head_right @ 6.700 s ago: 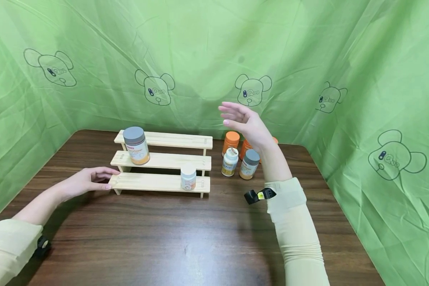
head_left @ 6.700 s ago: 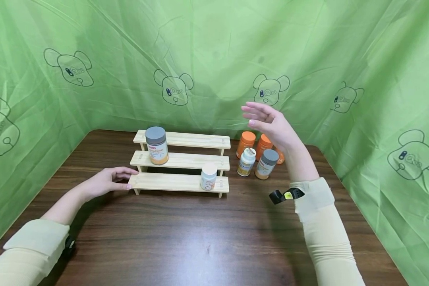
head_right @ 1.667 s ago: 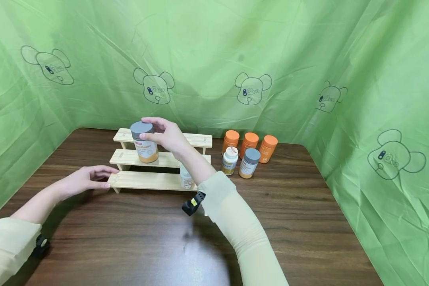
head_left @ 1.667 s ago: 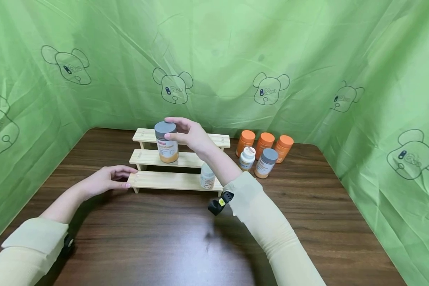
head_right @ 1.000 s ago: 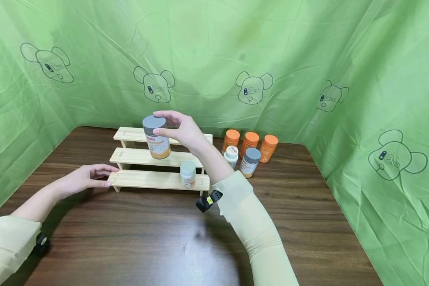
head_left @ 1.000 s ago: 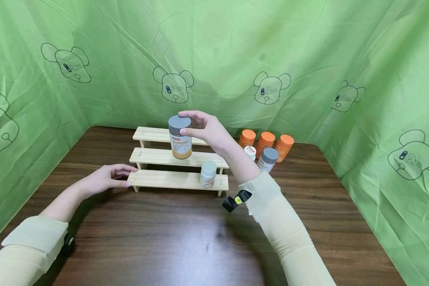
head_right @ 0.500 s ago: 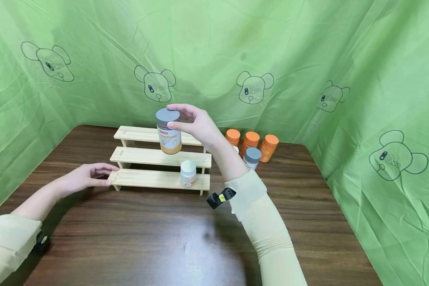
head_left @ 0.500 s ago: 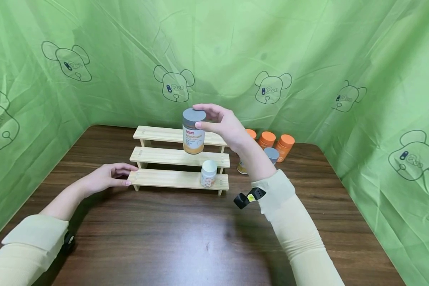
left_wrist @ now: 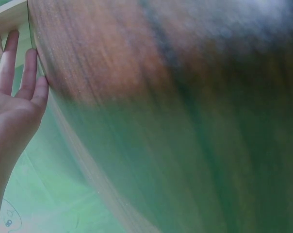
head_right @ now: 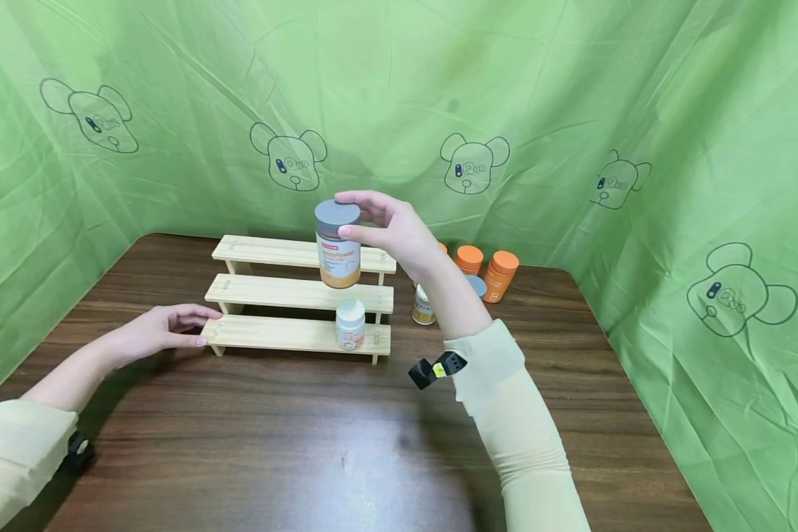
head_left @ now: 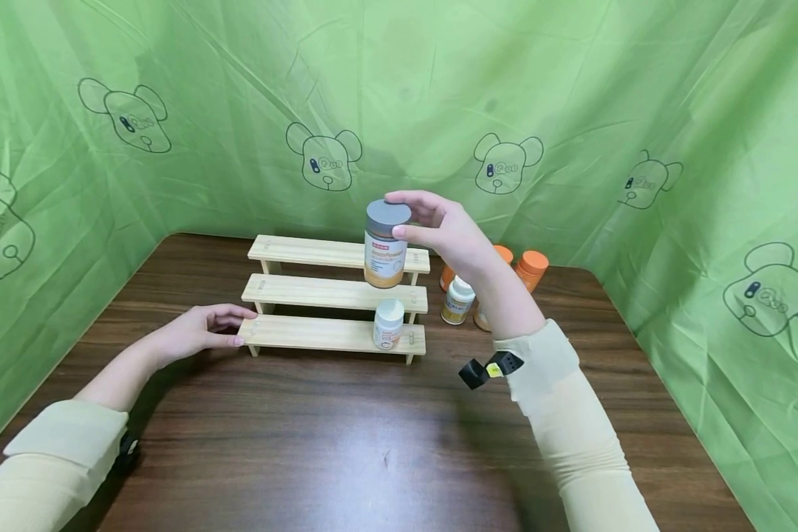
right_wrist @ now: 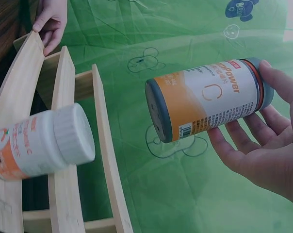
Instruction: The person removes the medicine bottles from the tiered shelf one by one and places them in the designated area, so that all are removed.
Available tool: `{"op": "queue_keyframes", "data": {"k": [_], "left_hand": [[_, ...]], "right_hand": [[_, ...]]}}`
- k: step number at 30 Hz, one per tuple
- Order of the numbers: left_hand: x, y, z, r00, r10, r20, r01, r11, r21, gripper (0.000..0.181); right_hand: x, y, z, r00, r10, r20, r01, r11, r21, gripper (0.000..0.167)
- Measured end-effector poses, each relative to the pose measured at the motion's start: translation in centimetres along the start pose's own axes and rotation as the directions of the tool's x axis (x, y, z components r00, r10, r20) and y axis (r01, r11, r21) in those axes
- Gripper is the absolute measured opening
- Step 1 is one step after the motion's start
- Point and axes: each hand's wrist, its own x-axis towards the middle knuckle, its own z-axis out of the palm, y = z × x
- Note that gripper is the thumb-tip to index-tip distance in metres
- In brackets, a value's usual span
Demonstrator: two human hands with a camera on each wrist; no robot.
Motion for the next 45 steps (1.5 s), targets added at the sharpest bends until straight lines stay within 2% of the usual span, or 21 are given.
{"op": "queue_keyframes", "data": {"k": [23,35,45], "left_hand": [[0.0,0.1,0.0,1.0,-0.004,0.006,0.004,1.0,-0.01,0.051],[0.0,-0.1,0.0,1.0,-0.003,0.005,0.003,1.0,-0.004,0.05],[-0.1,-0.1,0.1,1.0,-0.009,0.006,0.009,1.0,-0.015,0.051]], "right_hand": [[-3.6,-0.4,-5.0,0.996,0.014,-0.094,-0.023,0.995,-0.094,0.047],[-5.7,0.0,-7.6,0.994,-0.044,-0.102,0.039,0.998,-0.052,0.045],[-7.5,0.7,-10.2,0.99,-0.101,-0.093,0.105,0.994,0.033,0.043]]}}
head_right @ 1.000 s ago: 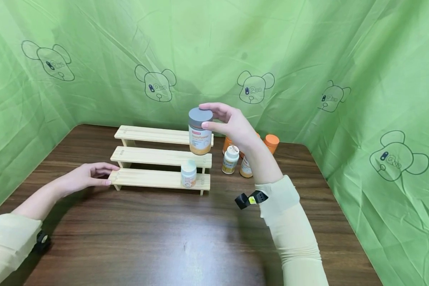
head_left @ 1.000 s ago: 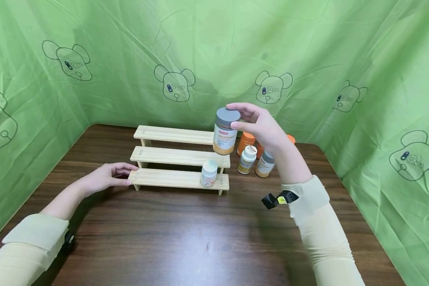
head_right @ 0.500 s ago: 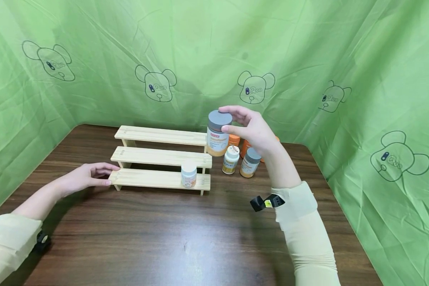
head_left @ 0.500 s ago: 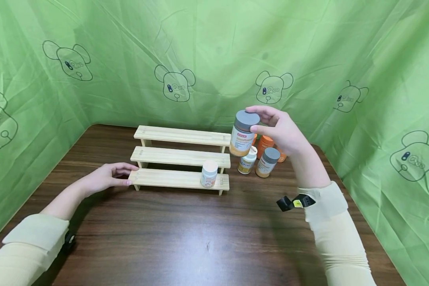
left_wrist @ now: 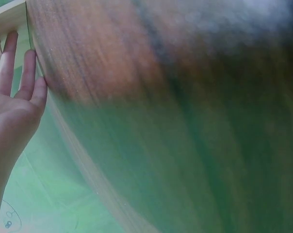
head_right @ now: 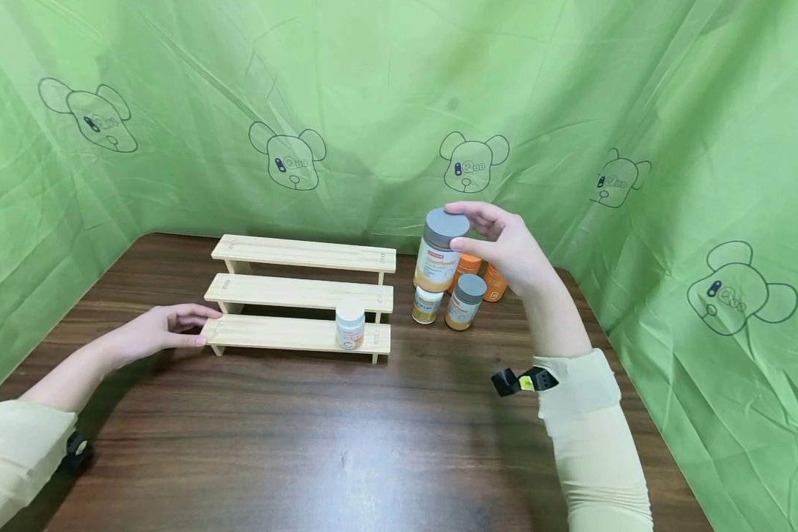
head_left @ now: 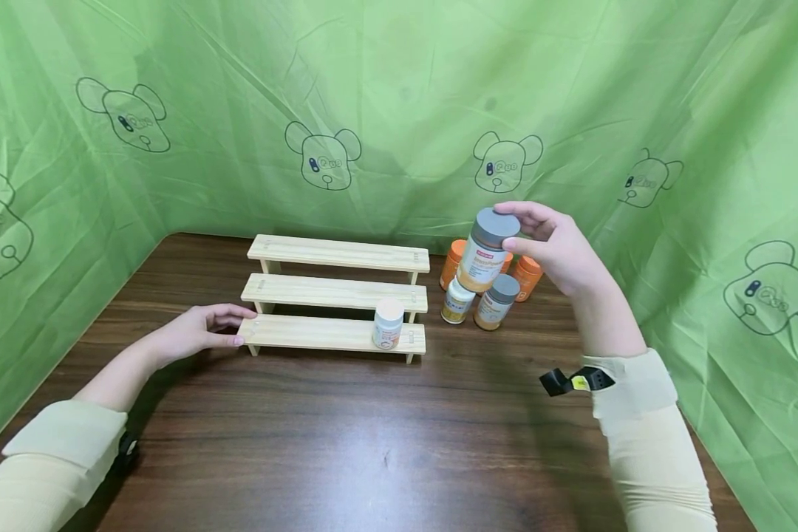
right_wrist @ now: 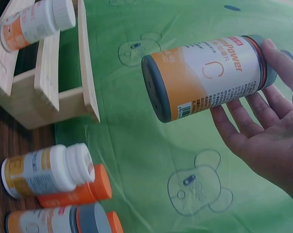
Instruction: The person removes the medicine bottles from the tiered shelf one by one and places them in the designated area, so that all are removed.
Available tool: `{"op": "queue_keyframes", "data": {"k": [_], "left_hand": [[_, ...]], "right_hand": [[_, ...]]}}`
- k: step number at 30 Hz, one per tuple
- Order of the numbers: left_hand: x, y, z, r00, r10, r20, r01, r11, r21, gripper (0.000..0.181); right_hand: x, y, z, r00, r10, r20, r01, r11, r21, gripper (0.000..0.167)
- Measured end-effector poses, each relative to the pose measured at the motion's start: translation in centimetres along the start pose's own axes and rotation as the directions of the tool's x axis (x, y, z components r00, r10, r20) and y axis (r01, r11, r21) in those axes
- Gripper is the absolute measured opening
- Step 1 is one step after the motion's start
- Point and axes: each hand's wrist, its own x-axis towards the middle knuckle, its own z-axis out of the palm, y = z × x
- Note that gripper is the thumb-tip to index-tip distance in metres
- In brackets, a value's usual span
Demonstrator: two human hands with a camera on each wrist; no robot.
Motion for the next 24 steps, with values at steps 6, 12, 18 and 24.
{"op": "queue_keyframes", "data": {"k": [6,12,18,24], "left_hand": [[-0.1,0.0,0.0,1.0,-0.003,0.001,0.003,1.0,-0.002,0.051],[0.0,0.0,0.1,1.0,0.002,0.001,-0.002,1.0,-0.012,0.051],[0.0,-0.2,0.1,1.0,0.003,0.002,-0.003,1.0,-0.013,0.051],[0.0,-0.1,0.0,1.0,0.004,0.003,-0.004,1.0,-0.02,0.051]], "right_hand": [[-1.1,0.2,-1.4,1.0,-0.015,-0.018,0.016,0.999,0.029,0.043],[-2.2,0.6,-2.8,0.999,-0.013,-0.05,0.016,0.998,0.062,0.044],[-3.5,1.2,-4.1,0.997,-0.021,-0.081,0.029,0.995,0.091,0.045],[-4.9,2.0,-5.5,0.992,-0.016,-0.123,0.026,0.996,0.083,0.045]]}}
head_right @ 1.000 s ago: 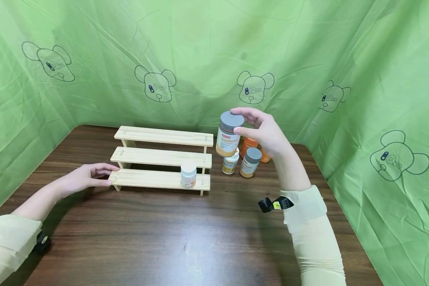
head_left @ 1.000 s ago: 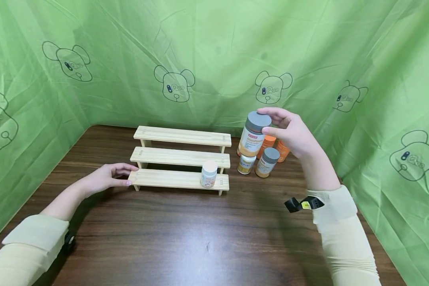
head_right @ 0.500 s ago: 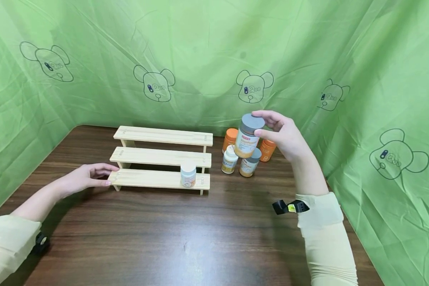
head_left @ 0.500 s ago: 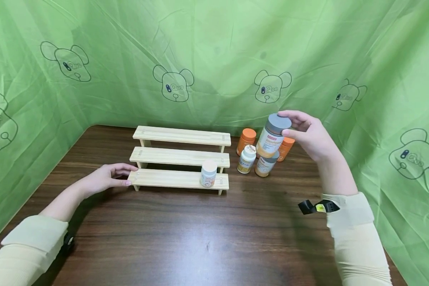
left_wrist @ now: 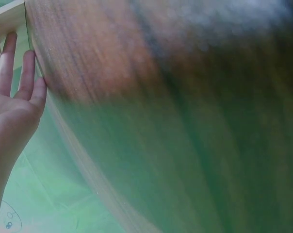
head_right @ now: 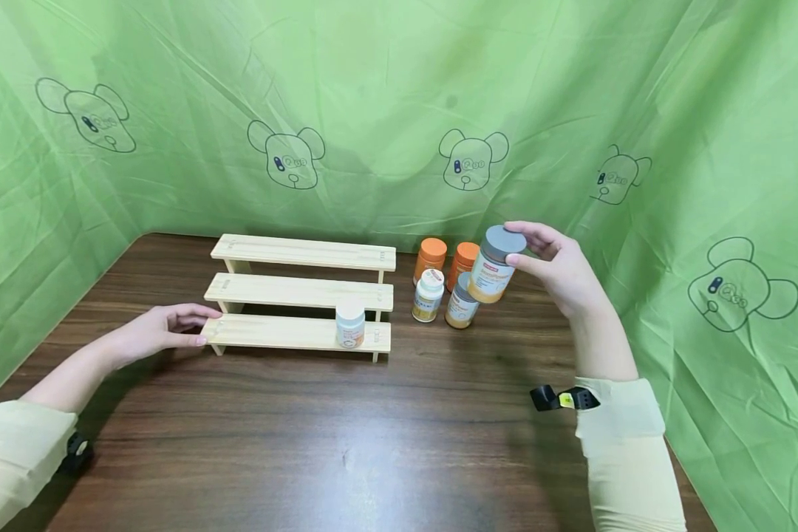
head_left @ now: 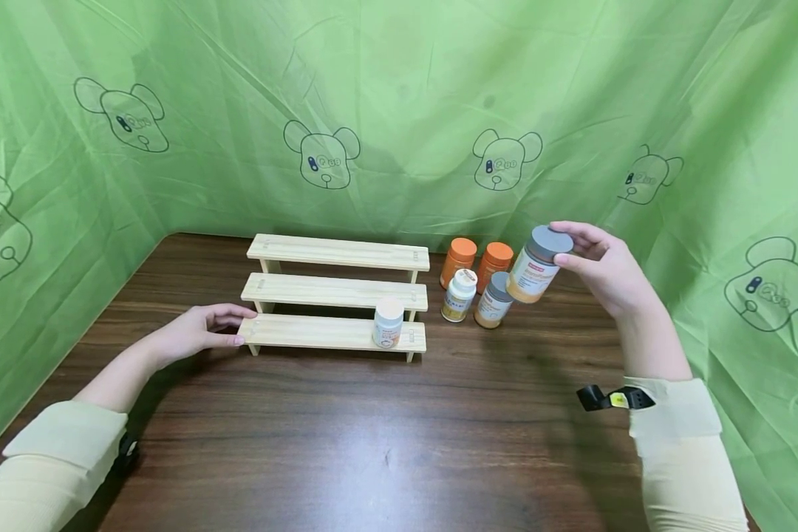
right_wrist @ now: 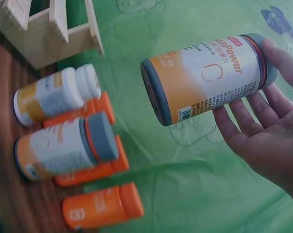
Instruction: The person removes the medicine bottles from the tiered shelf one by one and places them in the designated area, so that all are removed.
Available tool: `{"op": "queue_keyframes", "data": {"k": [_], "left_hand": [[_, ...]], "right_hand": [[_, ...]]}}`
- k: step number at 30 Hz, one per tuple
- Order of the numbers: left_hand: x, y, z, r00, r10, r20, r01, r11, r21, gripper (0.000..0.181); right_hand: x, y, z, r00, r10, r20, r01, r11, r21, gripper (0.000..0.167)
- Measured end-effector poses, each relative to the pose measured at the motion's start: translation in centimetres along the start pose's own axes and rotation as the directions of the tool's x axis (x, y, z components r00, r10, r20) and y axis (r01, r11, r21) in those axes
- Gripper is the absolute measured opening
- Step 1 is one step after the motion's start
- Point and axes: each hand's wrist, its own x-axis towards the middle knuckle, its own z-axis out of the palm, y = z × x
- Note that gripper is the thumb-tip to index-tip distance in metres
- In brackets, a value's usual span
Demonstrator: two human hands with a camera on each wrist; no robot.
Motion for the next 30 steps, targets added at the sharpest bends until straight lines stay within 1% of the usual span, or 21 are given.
{"op": "queue_keyframes", "data": {"k": [5,13,22,30], "left_hand": [[0.0,0.0,0.0,1.0,-0.006,-0.002,0.006,1.0,0.014,0.051],[-0.1,0.1,0.0,1.0,-0.015,-0.008,0.015,1.0,0.024,0.051],[-0.1,0.2,0.1,1.0,-0.026,-0.006,0.026,1.0,0.014,0.052],[0.0,0.1,0.1,1.0,-0.025,-0.008,0.025,1.0,0.018,0.052]], "right_hand": [[-0.9,0.8,-1.6,1.0,-0.008,-0.02,0.008,1.0,0.001,0.046],[-1.6,2.6,-4.0,0.999,-0.027,-0.018,0.027,0.999,0.024,0.046],[-2.2,5.2,-5.9,0.997,0.032,-0.071,-0.032,0.999,-0.005,0.045],[-2.7,7.6,-6.8,0.993,0.05,-0.107,-0.053,0.998,-0.022,0.046]]}}
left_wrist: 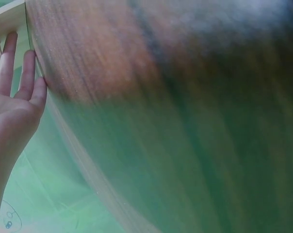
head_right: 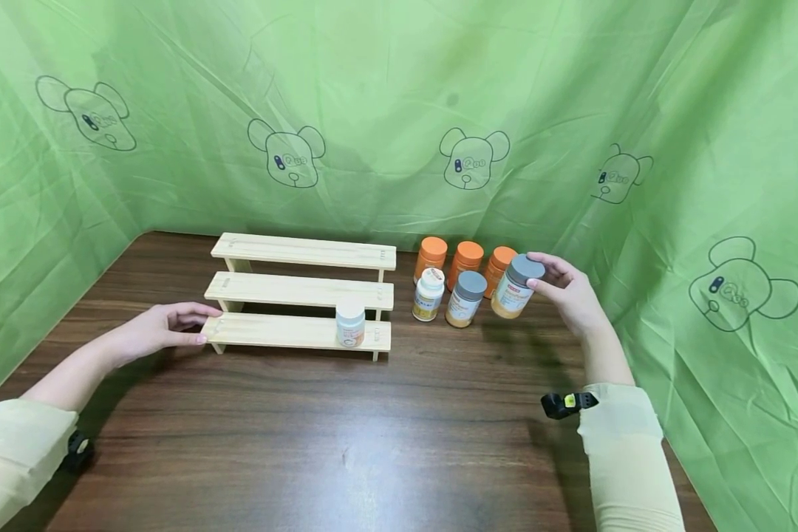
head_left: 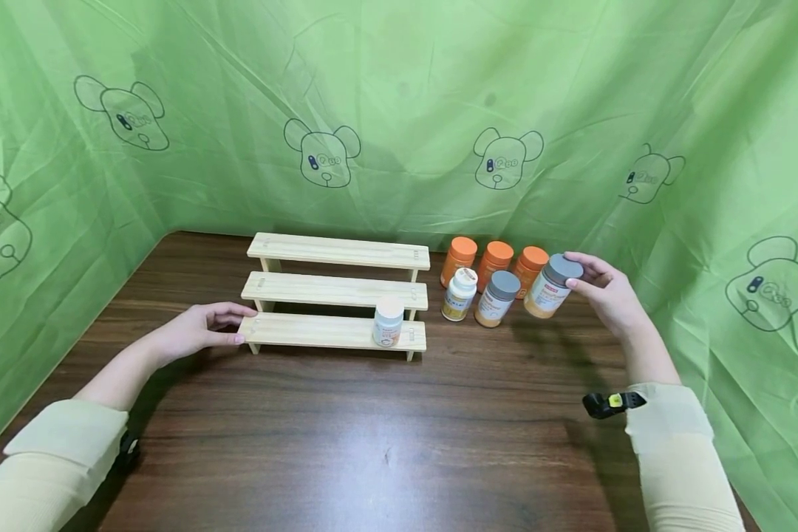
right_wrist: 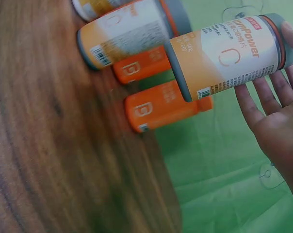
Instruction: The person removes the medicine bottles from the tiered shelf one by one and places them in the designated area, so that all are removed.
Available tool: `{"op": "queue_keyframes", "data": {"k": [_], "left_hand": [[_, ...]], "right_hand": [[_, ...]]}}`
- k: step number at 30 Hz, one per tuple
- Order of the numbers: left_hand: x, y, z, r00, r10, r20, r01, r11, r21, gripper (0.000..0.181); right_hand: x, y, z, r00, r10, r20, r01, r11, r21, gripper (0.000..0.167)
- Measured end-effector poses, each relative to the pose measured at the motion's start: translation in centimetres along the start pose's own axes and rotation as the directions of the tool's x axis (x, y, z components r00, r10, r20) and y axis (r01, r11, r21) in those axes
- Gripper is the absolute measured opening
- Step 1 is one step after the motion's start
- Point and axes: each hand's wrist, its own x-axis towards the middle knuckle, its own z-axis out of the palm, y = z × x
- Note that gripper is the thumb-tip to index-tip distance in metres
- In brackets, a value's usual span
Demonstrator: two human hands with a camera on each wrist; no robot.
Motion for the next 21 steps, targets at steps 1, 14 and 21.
{"op": "queue_keyframes", "data": {"k": [1,14,21], "left_hand": [[0.0,0.0,0.0,1.0,0.0,0.001,0.0,1.0,0.0,0.052],[-0.1,0.3,0.0,1.0,0.002,-0.002,-0.002,1.0,-0.004,0.051],[-0.1,0.2,0.0,1.0,0.008,0.003,-0.008,1.0,-0.005,0.051]], "right_hand": [[0.0,0.3,-0.1,1.0,0.005,-0.004,-0.005,1.0,-0.005,0.045],[-0.2,3.9,-0.7,1.0,-0.01,-0.021,0.009,0.999,-0.041,0.047],[0.1,5.8,-1.1,0.999,0.021,-0.046,-0.03,0.979,-0.202,0.047]]}}
